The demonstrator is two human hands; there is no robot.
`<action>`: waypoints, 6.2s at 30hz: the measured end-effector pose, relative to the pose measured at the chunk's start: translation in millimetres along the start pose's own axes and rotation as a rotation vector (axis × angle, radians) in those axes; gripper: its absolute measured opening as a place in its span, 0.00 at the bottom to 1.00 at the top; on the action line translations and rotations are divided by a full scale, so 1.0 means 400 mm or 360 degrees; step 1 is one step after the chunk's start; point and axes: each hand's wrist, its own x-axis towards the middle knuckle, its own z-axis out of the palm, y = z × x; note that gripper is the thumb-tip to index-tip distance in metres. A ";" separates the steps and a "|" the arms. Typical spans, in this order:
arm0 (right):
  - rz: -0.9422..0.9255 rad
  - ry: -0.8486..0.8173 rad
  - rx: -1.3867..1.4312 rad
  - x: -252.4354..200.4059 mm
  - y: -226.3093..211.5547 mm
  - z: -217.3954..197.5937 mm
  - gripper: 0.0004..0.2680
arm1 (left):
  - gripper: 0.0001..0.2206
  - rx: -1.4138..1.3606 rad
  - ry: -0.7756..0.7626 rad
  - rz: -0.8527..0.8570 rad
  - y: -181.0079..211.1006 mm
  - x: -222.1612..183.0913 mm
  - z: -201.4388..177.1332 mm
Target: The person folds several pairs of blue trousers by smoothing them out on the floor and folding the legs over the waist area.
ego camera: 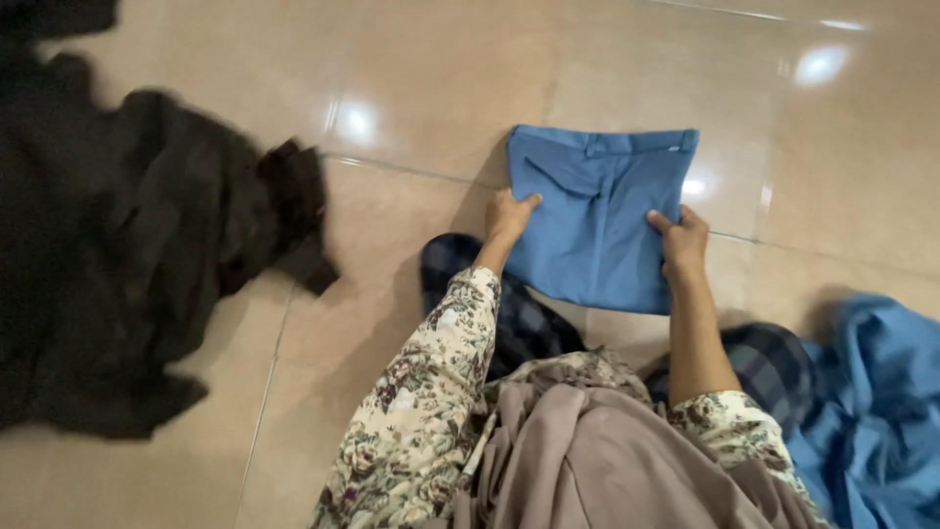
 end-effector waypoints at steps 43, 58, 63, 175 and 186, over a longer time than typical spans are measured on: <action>-0.0640 -0.2169 -0.0950 -0.757 0.050 0.948 0.30 | 0.41 -0.1151 0.1491 -0.1113 -0.935 -0.940 -0.591; -0.0744 -0.1979 -0.1604 -0.734 0.099 0.920 0.32 | 0.30 -0.0906 0.1760 -0.1452 -0.963 -0.933 -0.422; -0.0864 -0.1979 -0.1630 -0.705 0.160 0.941 0.32 | 0.30 -0.0596 0.2008 -0.1161 -0.943 -0.940 -0.440; 0.0825 0.1917 -0.1769 -0.983 0.075 -0.932 0.33 | 0.27 0.1081 -0.2049 0.2227 0.275 -1.130 0.812; 0.0206 0.1930 -0.0826 -0.748 0.399 -0.868 0.25 | 0.33 0.0747 -0.2406 0.0888 0.351 -1.131 0.803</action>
